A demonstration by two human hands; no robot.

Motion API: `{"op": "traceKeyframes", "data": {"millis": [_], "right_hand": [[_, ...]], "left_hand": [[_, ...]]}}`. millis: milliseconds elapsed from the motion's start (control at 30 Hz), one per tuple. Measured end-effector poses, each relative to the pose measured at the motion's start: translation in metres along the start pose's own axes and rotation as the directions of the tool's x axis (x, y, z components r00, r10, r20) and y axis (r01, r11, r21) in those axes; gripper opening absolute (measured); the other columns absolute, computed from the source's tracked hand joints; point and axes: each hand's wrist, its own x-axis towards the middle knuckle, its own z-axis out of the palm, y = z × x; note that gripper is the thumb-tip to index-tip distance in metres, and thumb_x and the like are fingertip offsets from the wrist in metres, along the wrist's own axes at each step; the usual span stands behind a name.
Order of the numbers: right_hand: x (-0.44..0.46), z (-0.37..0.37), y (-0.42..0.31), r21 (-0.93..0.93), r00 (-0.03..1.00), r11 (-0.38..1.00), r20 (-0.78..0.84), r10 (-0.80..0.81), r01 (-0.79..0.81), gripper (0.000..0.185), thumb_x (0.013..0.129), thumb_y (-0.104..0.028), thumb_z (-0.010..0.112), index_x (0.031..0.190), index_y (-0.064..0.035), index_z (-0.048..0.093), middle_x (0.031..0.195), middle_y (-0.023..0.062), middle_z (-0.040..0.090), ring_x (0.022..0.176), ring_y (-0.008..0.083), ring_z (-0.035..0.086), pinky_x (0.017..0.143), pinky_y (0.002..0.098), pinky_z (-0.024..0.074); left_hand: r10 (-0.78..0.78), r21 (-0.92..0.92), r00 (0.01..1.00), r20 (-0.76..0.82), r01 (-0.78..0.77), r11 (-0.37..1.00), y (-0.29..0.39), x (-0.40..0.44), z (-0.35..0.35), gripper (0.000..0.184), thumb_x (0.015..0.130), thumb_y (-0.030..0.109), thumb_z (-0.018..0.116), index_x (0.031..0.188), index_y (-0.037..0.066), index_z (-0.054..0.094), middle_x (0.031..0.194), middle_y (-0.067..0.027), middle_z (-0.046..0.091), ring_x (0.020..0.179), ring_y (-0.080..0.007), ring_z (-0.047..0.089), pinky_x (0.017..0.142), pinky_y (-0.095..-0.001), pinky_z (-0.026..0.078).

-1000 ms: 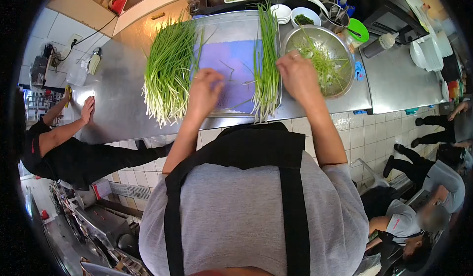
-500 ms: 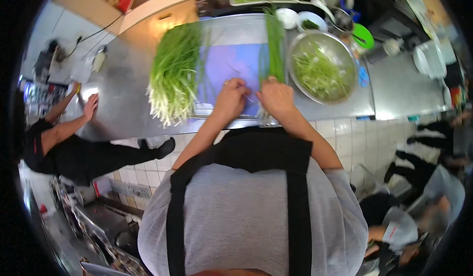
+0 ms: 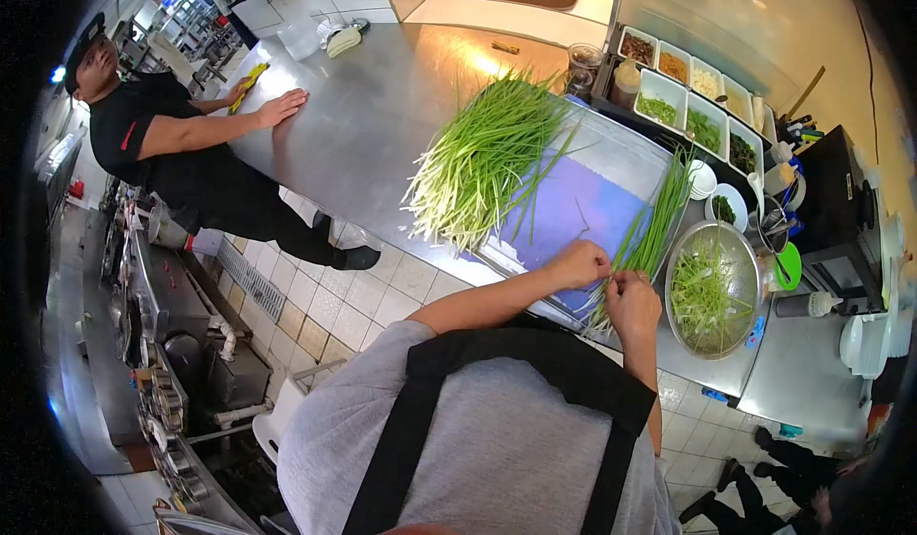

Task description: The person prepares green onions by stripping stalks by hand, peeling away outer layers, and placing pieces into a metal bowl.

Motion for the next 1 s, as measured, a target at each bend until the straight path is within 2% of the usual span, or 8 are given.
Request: {"op": "traceKeyframes", "data": {"millis": [100,167,200,267,333,467,733,1000], "right_hand": [[-0.004,-0.004,0.007,0.092,0.999,0.996,-0.029,-0.014,0.016,0.021,0.078,-0.023,0.061,0.09,-0.0057,0.065,0.086,0.0139,0.062,0.079,0.0312,0.062,0.069,0.0393,0.0486],[-0.008,-0.011,0.01,0.19,0.996,0.981,-0.084,-0.014,0.03,0.02,0.078,-0.021,0.062,0.09,-0.0049,0.065,0.088,0.0141,0.062,0.079,0.0301,0.062,0.069,0.0376,0.0483],[-0.009,-0.016,0.007,0.26,0.992,0.964,-0.129,-0.013,0.047,0.019,0.079,-0.02,0.062,0.09,-0.0043,0.065,0.089,0.0141,0.063,0.079,0.0294,0.062,0.07,0.0366,0.048],[-0.013,-0.022,0.004,0.366,0.979,0.921,-0.194,-0.064,0.133,0.019,0.079,-0.018,0.063,0.09,-0.0028,0.065,0.089,0.014,0.063,0.077,0.0287,0.062,0.068,0.0357,0.0476],[-0.014,-0.032,-0.004,0.482,0.993,0.869,-0.07,-0.094,0.116,0.022,0.079,-0.019,0.064,0.091,-0.0011,0.065,0.085,0.0139,0.063,0.073,0.0261,0.061,0.066,0.0341,0.0468],[-0.015,-0.026,-0.015,0.666,0.989,0.745,0.092,-0.118,0.027,0.023,0.08,-0.021,0.065,0.089,0.0006,0.064,0.077,0.0105,0.063,0.066,0.0176,0.057,0.061,0.0313,0.0455],[-0.01,-0.007,-0.002,0.858,0.918,0.46,0.347,-0.192,-0.229,0.022,0.085,-0.024,0.062,0.085,-0.0023,0.067,0.066,-0.0005,0.058,0.054,0.0061,0.048,0.048,0.0211,0.039],[-0.014,-0.012,-0.002,0.899,0.918,0.347,0.348,-0.192,-0.268,0.023,0.088,-0.023,0.059,0.089,-0.0032,0.069,0.062,-0.0018,0.055,0.052,0.005,0.045,0.048,0.0197,0.036]], "left_hand": [[0.038,-0.102,0.999,-0.02,-0.04,0.994,-0.012,0.0,0.007,0.014,0.071,0.019,0.062,0.073,0.007,0.068,0.069,-0.012,0.066,0.063,-0.0221,0.063,0.062,-0.0351,0.049],[0.055,-0.304,0.998,-0.012,-0.056,0.951,-0.016,-0.004,0.001,0.014,0.078,0.018,0.062,0.083,0.005,0.067,0.072,-0.0058,0.065,0.064,-0.016,0.061,0.06,-0.0297,0.048],[-0.098,-0.424,0.986,0.134,0.147,0.894,0.001,-0.012,-0.019,0.015,0.082,0.018,0.062,0.09,0.005,0.064,0.072,-0.0019,0.062,0.067,-0.0118,0.06,0.059,-0.0254,0.047],[-0.116,-0.668,0.98,0.164,0.197,0.717,0.018,-0.026,-0.039,0.018,0.084,0.019,0.062,0.096,0.005,0.062,0.074,-0.0022,0.062,0.067,-0.01,0.059,0.059,-0.0231,0.046],[-0.148,-0.719,0.977,0.154,0.213,0.662,0.033,-0.034,-0.054,0.019,0.085,0.016,0.062,0.098,0.003,0.06,0.079,-0.0035,0.064,0.067,-0.0109,0.06,0.06,-0.0226,0.048],[-0.105,-0.798,0.988,0.115,0.155,0.582,0.039,-0.04,-0.059,0.017,0.085,0.01,0.062,0.1,0.002,0.059,0.086,-0.0093,0.065,0.071,-0.0121,0.062,0.061,-0.0222,0.05],[-0.122,-0.843,0.987,0.102,0.151,0.516,0.054,-0.043,-0.064,0.015,0.086,0.007,0.06,0.099,0.001,0.059,0.089,-0.0109,0.066,0.07,-0.0126,0.062,0.062,-0.0233,0.053],[-0.138,-0.837,0.989,0.048,0.115,0.535,0.057,-0.044,-0.063,0.013,0.085,0.007,0.061,0.096,0.001,0.059,0.086,-0.0105,0.066,0.07,-0.0127,0.064,0.061,-0.0232,0.053]]}}
